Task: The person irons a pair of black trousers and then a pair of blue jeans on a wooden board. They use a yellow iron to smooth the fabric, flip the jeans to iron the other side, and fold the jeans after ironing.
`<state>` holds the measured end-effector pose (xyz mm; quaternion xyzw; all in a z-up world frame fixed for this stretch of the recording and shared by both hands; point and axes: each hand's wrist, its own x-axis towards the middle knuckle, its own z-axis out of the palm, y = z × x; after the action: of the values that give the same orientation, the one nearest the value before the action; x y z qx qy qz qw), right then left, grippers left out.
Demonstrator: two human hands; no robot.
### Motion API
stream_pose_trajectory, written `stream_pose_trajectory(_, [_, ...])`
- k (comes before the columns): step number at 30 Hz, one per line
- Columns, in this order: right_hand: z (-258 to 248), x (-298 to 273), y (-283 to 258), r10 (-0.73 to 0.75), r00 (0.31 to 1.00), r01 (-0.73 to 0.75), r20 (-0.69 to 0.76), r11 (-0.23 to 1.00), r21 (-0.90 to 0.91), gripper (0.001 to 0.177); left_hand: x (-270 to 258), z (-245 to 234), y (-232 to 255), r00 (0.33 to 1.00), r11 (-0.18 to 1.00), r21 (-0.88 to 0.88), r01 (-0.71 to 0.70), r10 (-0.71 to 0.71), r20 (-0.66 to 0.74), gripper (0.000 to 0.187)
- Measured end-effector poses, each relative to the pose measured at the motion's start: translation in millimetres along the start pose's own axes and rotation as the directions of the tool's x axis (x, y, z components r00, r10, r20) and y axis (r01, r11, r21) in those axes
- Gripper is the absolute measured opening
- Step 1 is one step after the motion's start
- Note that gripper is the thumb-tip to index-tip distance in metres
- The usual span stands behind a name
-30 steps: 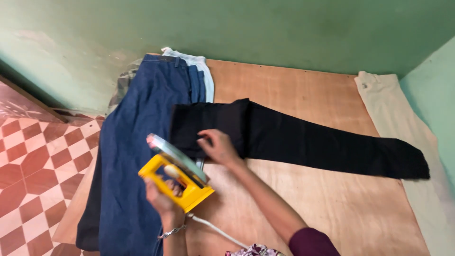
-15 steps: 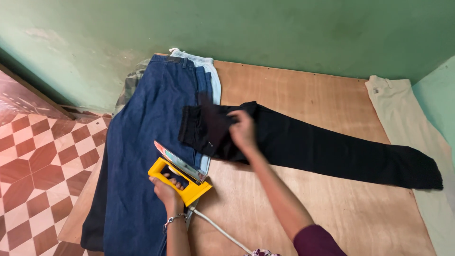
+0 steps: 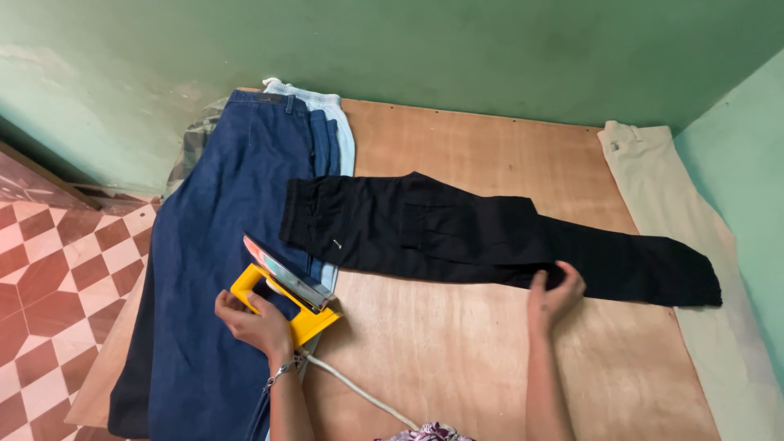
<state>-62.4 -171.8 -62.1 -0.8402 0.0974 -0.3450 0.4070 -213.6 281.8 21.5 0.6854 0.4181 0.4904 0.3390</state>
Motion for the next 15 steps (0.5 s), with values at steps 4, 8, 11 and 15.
stream_pose_trajectory(4, [27.1,-15.1,-66.8,-0.355,0.917,0.372,0.18,0.925,-0.071,0.024,-5.0,-5.1,44.1,0.923,0.921,0.077,-0.381,0.384,-0.034,0.04])
stream_pose_trajectory(8, [74.5,-27.3,-115.0,-0.54,0.735,0.619,0.409,0.782,-0.081,0.043,-46.6,21.6,78.8,0.885,0.902,-0.234,-0.363,0.412,0.216,0.028])
stream_pose_trajectory(11, [96.8,-25.9,-123.1,-0.492,0.708,0.556,0.507,0.831,0.031,0.039,-98.3,52.2,87.3,0.702,0.866,-0.33,-0.376,0.499,0.508,0.025])
stream_pose_trajectory(15, [99.0,-1.0,-113.4,-0.48,0.616,0.567,0.625,0.821,0.072,0.038,-148.0,94.7,77.5,0.552,0.862,-0.257,-0.437,0.482,0.68,0.038])
